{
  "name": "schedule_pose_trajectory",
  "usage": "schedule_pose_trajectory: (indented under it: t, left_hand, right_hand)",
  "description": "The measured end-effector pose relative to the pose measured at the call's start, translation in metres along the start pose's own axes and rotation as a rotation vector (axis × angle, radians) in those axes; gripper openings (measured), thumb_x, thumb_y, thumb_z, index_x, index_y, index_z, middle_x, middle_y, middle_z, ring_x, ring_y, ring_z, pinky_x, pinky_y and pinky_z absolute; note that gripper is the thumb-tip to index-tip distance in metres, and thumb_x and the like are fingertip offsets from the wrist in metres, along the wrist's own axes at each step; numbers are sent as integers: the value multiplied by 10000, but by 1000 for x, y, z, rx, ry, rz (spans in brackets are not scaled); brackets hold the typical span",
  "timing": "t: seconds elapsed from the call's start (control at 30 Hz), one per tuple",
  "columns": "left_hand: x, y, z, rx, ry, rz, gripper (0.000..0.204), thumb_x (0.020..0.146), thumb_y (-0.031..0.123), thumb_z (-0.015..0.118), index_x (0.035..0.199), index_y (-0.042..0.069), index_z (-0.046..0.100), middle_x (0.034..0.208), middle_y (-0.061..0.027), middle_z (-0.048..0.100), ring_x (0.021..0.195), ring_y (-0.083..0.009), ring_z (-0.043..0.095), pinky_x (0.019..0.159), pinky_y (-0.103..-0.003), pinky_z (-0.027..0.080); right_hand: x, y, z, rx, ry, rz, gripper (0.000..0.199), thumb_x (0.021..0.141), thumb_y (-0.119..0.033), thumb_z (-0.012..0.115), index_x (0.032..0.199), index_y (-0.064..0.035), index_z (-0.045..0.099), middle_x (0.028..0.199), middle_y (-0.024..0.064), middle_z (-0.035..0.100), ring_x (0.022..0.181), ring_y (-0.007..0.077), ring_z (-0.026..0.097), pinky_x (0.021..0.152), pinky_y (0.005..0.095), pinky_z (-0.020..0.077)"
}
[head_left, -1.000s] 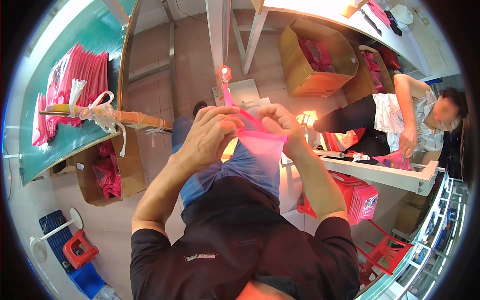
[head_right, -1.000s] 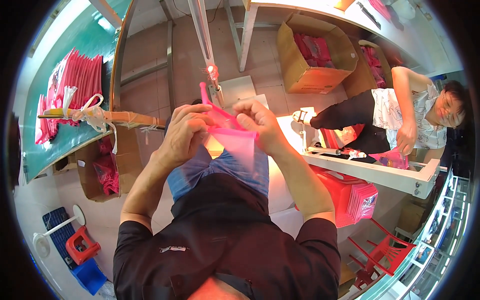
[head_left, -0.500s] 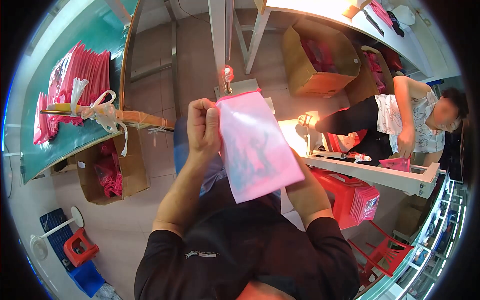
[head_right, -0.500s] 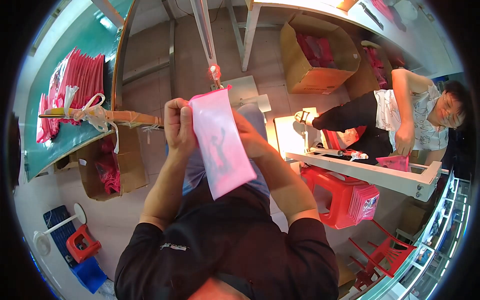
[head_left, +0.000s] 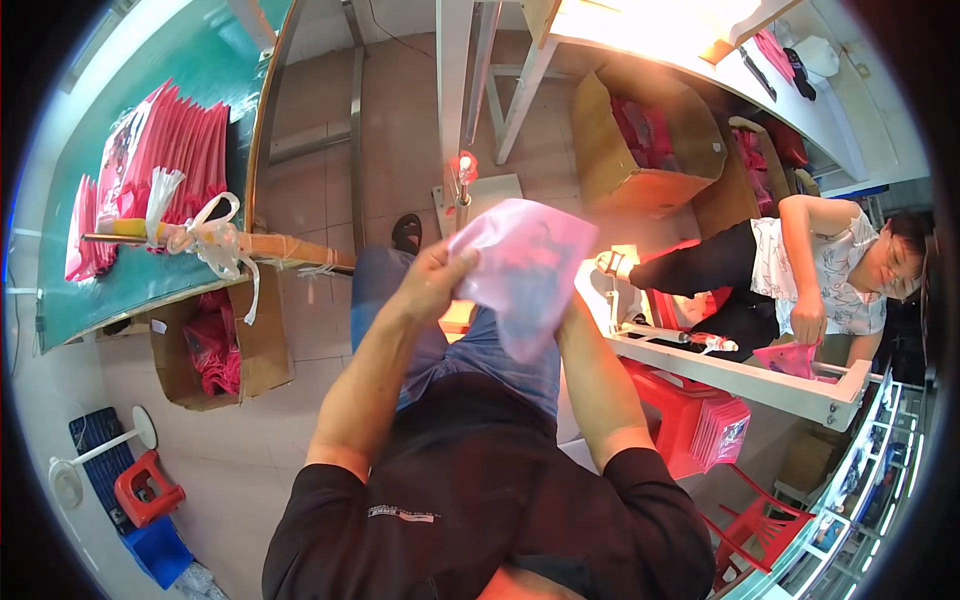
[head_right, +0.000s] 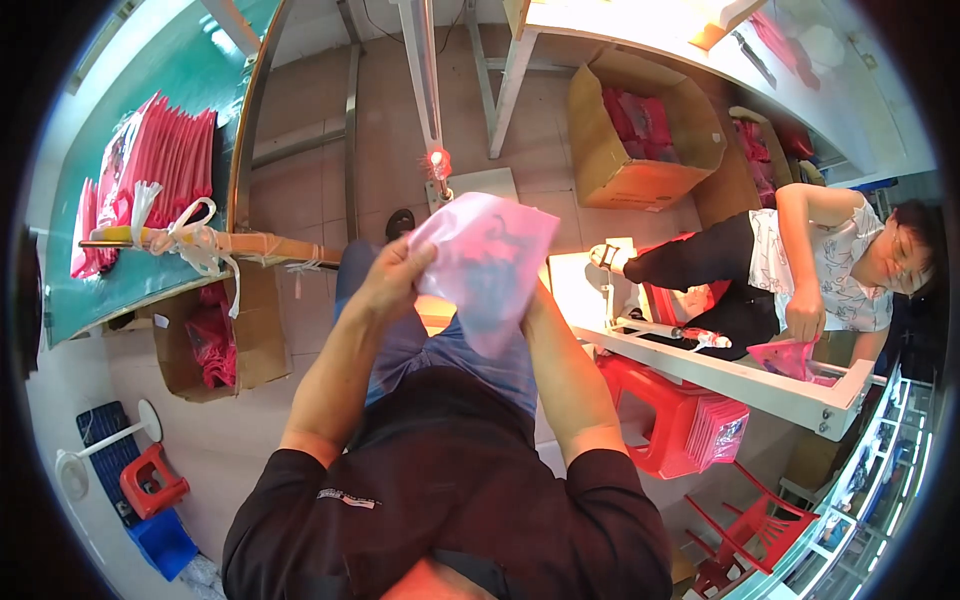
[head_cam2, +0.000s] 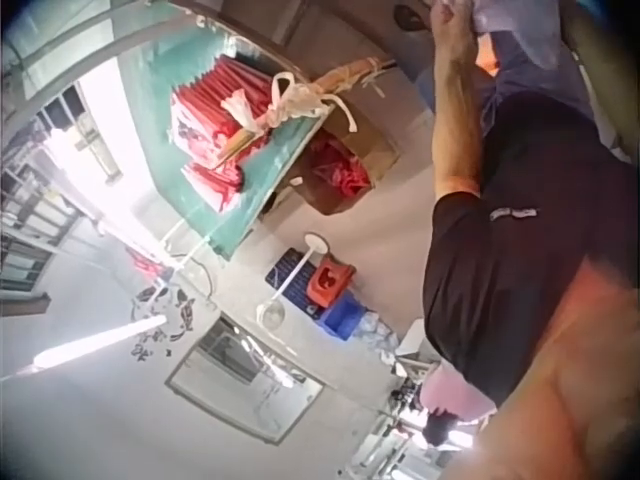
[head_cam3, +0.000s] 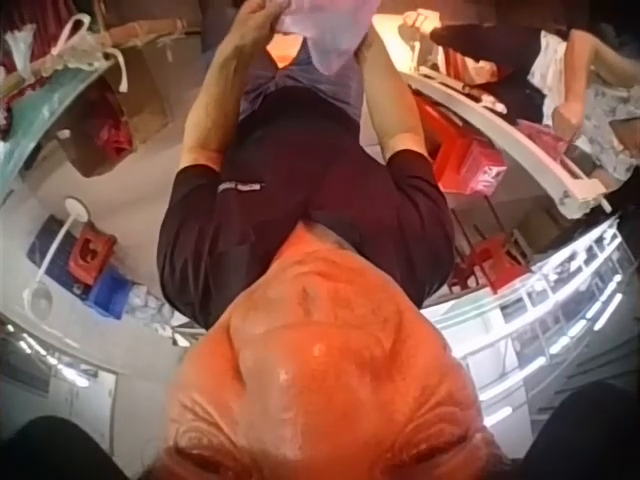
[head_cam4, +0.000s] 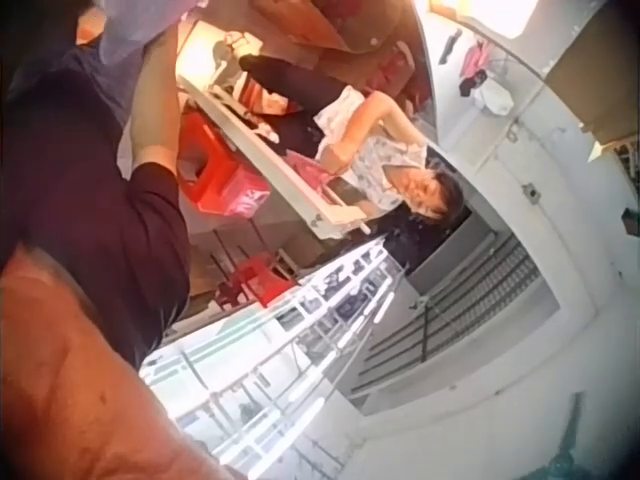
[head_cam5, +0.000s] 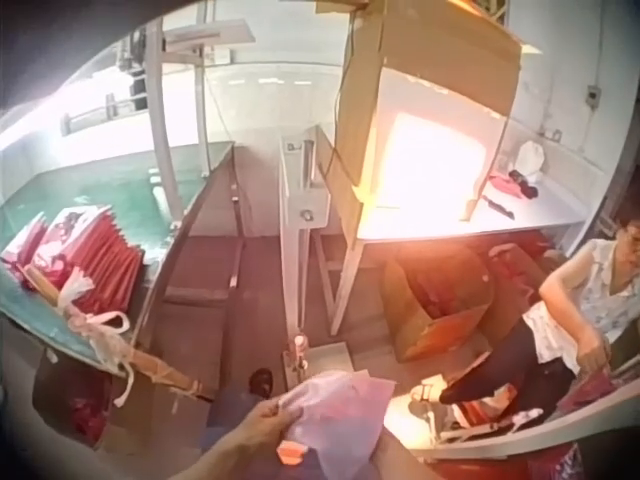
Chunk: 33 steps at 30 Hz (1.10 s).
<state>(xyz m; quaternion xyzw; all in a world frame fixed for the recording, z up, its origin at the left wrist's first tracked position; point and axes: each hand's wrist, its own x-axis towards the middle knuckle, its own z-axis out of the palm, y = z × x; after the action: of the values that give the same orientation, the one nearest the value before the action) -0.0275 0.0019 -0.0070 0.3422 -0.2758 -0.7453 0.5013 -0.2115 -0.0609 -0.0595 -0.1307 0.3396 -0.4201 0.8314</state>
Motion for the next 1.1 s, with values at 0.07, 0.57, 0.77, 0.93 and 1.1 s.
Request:
schedule_pose_trajectory:
  t: [0.07, 0.57, 0.77, 0.93, 1.1]
  left_hand:
    - [12, 6, -14, -135, -56, 70, 327, 1001, 195, 534, 1300, 64, 551, 1061, -35, 654, 972, -131, 647, 865, -313, 543]
    - [150, -34, -117, 72, 241, 116, 326, 1002, 212, 538, 1281, 49, 575, 1021, 22, 632, 860, -69, 570, 752, -237, 465]
    - [159, -62, -144, 525, 422, 174, 345, 990, 251, 553, 1224, -1, 587, 1031, -44, 653, 926, -120, 595, 821, -278, 479]
    - [168, -60, -157, 699, 461, 201, 361, 968, 274, 563, 1169, -24, 599, 930, -85, 654, 855, -163, 605, 789, -312, 483]
    - [153, -77, -174, 711, 594, 90, 387, 916, 246, 606, 1183, -31, 565, 927, -155, 633, 837, -282, 615, 781, -359, 485]
  right_hand:
    - [32, 11, -41, -96, -21, -27, 432, 939, -268, 566, 1292, -25, 513, 1148, 66, 604, 1017, 186, 612, 855, 298, 521]
    - [184, -42, -20, -734, -102, -55, 264, 1008, -212, 510, 1176, -25, 592, 1041, 55, 657, 922, 135, 639, 791, 292, 543]
    - [211, 18, -58, -649, 36, -23, 220, 976, -207, 582, 1068, -20, 654, 923, 12, 669, 808, 84, 605, 716, 247, 502]
    - [235, 47, -85, -809, 125, -234, 246, 948, -236, 619, 950, 9, 647, 812, 22, 637, 736, 86, 538, 668, 275, 474]
    - [215, 66, -60, -780, 222, -211, 255, 950, -238, 608, 935, 14, 643, 782, 28, 621, 727, 90, 544, 659, 275, 475]
